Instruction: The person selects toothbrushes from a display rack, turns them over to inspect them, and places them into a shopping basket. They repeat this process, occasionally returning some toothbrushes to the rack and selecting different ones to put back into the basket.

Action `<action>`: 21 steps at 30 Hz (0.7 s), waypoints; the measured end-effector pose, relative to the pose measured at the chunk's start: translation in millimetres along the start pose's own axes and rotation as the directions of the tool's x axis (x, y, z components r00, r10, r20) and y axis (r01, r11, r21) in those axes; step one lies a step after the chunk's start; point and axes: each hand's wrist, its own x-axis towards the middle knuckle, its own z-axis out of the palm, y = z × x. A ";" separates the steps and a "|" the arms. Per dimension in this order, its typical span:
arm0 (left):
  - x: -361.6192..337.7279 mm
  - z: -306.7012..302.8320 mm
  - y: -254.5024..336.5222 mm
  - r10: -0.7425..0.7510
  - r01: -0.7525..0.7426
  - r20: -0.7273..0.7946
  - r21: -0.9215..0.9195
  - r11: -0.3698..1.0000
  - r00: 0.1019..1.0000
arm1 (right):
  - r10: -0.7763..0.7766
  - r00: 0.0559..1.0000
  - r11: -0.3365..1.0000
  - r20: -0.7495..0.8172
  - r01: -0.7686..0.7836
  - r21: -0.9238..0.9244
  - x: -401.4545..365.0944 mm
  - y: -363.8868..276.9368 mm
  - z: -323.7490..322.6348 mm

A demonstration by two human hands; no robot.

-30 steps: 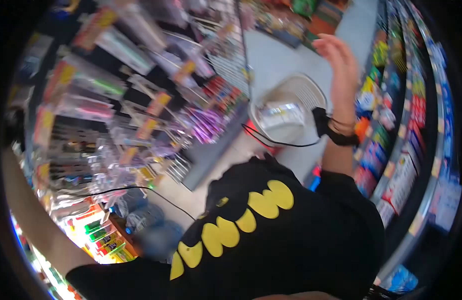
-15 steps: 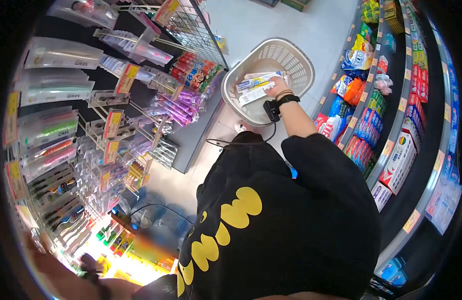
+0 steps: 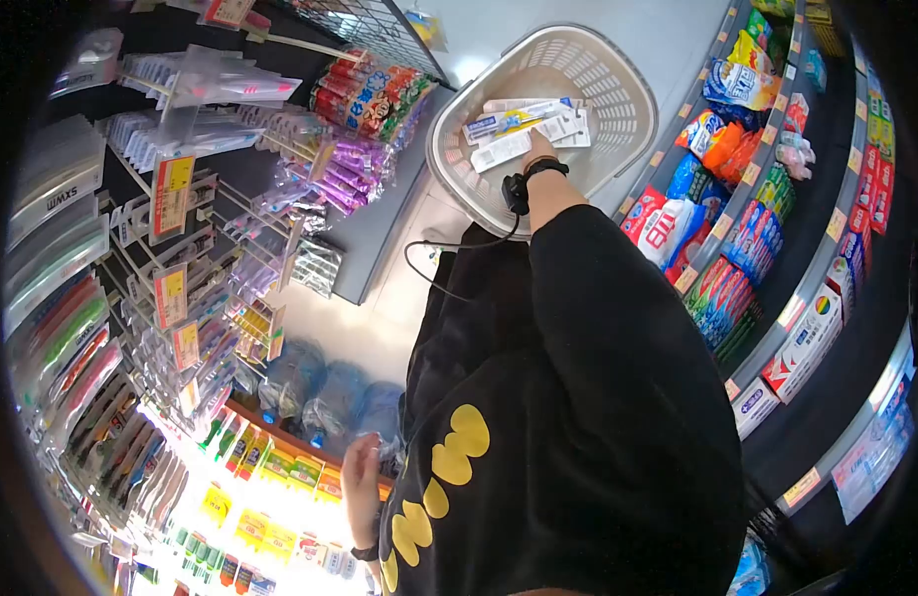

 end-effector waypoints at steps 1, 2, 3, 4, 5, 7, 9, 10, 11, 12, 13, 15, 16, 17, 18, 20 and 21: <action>-1.4 4.7 -11.8 -0.047 0.048 0.007 -0.098 0.994 0.999 | -0.007 0.999 0.980 0.041 -0.002 0.199 -22.7 -1.8 4.5; -1.8 8.0 -16.6 -0.090 0.091 0.018 -0.196 0.976 0.996 | -0.013 1.000 0.979 0.028 0.007 0.202 -33.4 -3.9 7.4; -1.5 10.4 -14.0 -0.091 0.092 0.018 -0.194 0.977 0.996 | -0.020 1.000 0.979 0.015 0.017 0.204 -36.0 -3.1 8.1; -0.7 12.7 -11.2 -0.103 0.107 0.030 -0.218 0.970 0.994 | -0.039 0.999 0.978 -0.012 0.041 0.206 -39.2 -3.0 8.3; 0.1 14.6 -7.6 -0.116 0.124 0.045 -0.243 0.962 0.992 | -0.041 0.999 0.978 -0.016 0.044 0.205 -43.4 -2.2 8.3; 5.4 17.7 5.2 -0.084 0.093 0.052 -0.212 0.973 0.995 | -0.203 0.978 0.959 -0.045 0.208 0.193 -35.6 2.6 7.7; 13.1 18.2 9.4 -0.048 0.057 0.052 -0.180 0.982 0.997 | -0.203 0.978 0.950 -0.053 0.210 0.231 -32.8 3.7 9.1; 17.6 16.2 6.6 -0.019 0.032 0.074 -0.183 0.983 0.997 | -0.193 0.979 0.956 -0.063 0.202 0.210 -34.7 3.5 8.7; 20.8 14.0 4.2 0.013 0.005 0.098 -0.187 0.982 0.995 | -0.186 0.980 0.962 -0.073 0.196 0.191 -37.1 2.2 8.2; 23.4 12.6 3.1 0.025 -0.006 0.101 -0.187 0.982 0.995 | -0.269 0.954 0.959 -0.135 0.278 0.049 -45.5 0.4 9.2; 26.2 11.2 2.5 0.047 -0.029 0.107 -0.169 0.985 0.993 | -0.360 0.914 0.933 -0.187 0.347 -0.099 -56.4 0.0 9.8; 30.8 10.4 8.2 0.089 -0.071 0.115 -0.155 0.985 0.989 | -0.492 0.858 0.860 -0.150 0.452 -0.238 -80.9 -5.0 7.4; 31.4 8.9 17.1 0.112 -0.100 0.111 -0.105 0.989 0.988 | -0.516 0.853 0.848 -0.081 0.495 -0.187 -104.2 -10.9 5.7; 33.7 7.4 25.2 0.138 -0.133 0.105 -0.055 0.990 0.985 | -0.542 0.841 0.834 -0.010 0.536 -0.133 -125.1 -16.0 4.0; 37.9 5.5 31.4 0.161 -0.155 0.102 -0.061 0.986 0.982 | -0.586 0.800 0.807 0.131 0.590 0.007 -134.2 -18.8 -0.7; 48.4 0.2 43.3 0.306 -0.299 0.088 -0.084 0.951 0.948 | -0.562 0.764 0.820 0.316 0.564 0.095 -180.7 -37.5 -2.6; 57.0 -3.9 49.9 0.375 -0.367 0.105 -0.093 0.926 0.921 | -0.517 0.702 0.844 0.489 0.514 0.155 -223.3 -54.4 0.9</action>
